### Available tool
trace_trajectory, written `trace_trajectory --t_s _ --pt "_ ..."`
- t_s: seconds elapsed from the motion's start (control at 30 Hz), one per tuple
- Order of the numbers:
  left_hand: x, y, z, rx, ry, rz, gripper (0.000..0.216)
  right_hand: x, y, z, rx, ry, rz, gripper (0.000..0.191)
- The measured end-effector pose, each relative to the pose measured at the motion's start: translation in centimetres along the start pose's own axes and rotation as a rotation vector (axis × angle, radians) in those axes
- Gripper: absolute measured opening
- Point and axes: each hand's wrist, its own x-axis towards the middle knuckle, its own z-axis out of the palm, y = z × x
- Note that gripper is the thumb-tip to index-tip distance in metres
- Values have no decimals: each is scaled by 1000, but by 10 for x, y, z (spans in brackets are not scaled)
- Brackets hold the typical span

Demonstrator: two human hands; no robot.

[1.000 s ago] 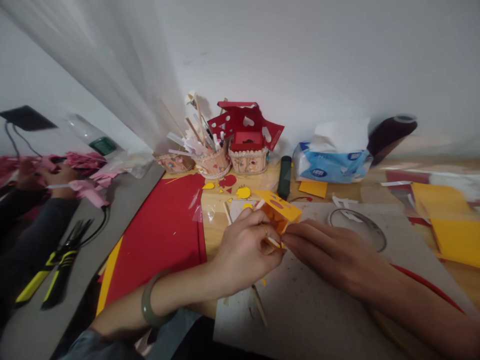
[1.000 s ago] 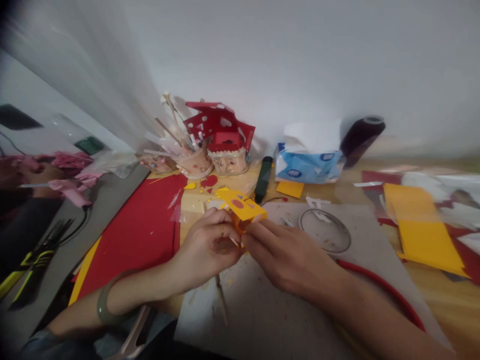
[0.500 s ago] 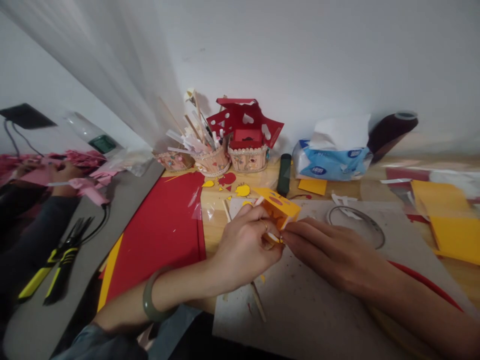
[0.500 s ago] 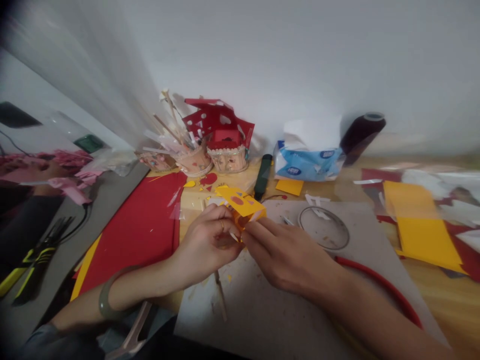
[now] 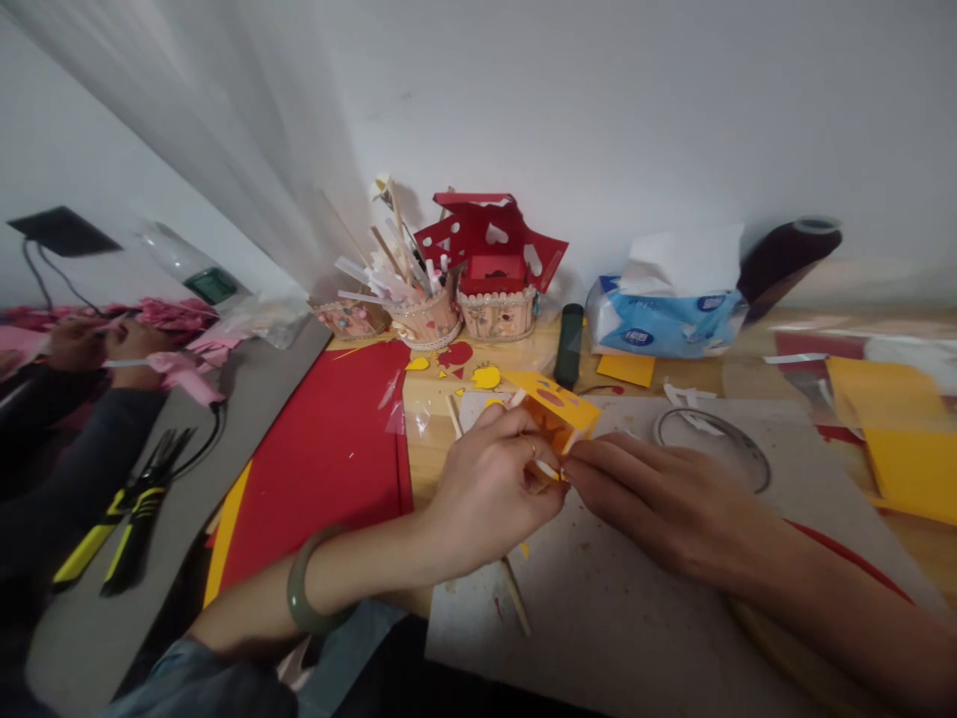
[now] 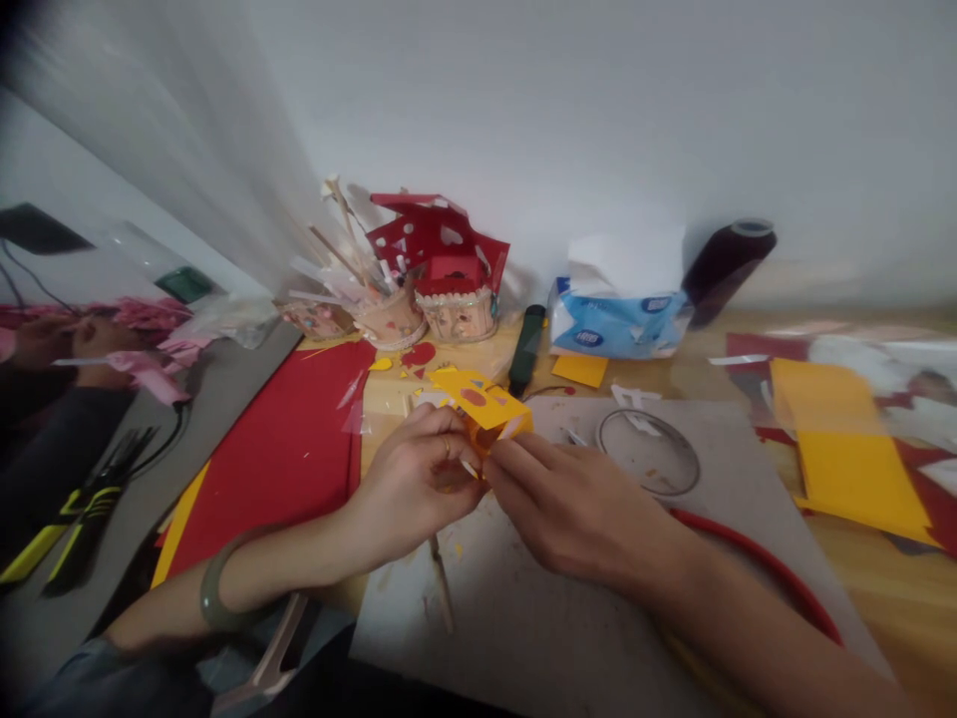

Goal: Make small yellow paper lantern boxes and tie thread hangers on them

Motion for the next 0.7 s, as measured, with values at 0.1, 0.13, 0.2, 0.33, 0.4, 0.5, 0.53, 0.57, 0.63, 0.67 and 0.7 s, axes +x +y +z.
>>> trace_trajectory --t_s 0.1,0.13,0.2,0.33,0.4,0.5,0.53,0.57,0.63,0.67,0.7 --pt "0 0 0 0 6 9 6 2 0 0 34 22 11 33" --pt "-1 0 0 -2 9 12 6 3 1 0 48 31 17 30" --pt "-1 0 0 -16 15 17 6 3 1 0 63 28 41 27" --pt "-1 0 0 -23 16 16 7 3 2 2 77 46 65 25" --pt "0 0 0 -14 13 10 7 3 3 3 108 65 66 24" --pt "0 1 -1 -16 19 6 7 4 2 3 165 94 85 21" --pt "0 1 -1 -20 20 2 7 4 2 2 179 99 99 20" --pt "0 1 -1 -22 19 -2 7 4 1 1 183 100 111 20" --pt "0 1 -1 -24 15 -5 6 4 -1 0 150 69 133 21" --pt "0 0 -1 -23 14 -2 6 3 -1 0 120 47 136 21" --pt "0 0 -1 -22 17 5 5 2 -2 -1 91 25 132 22"
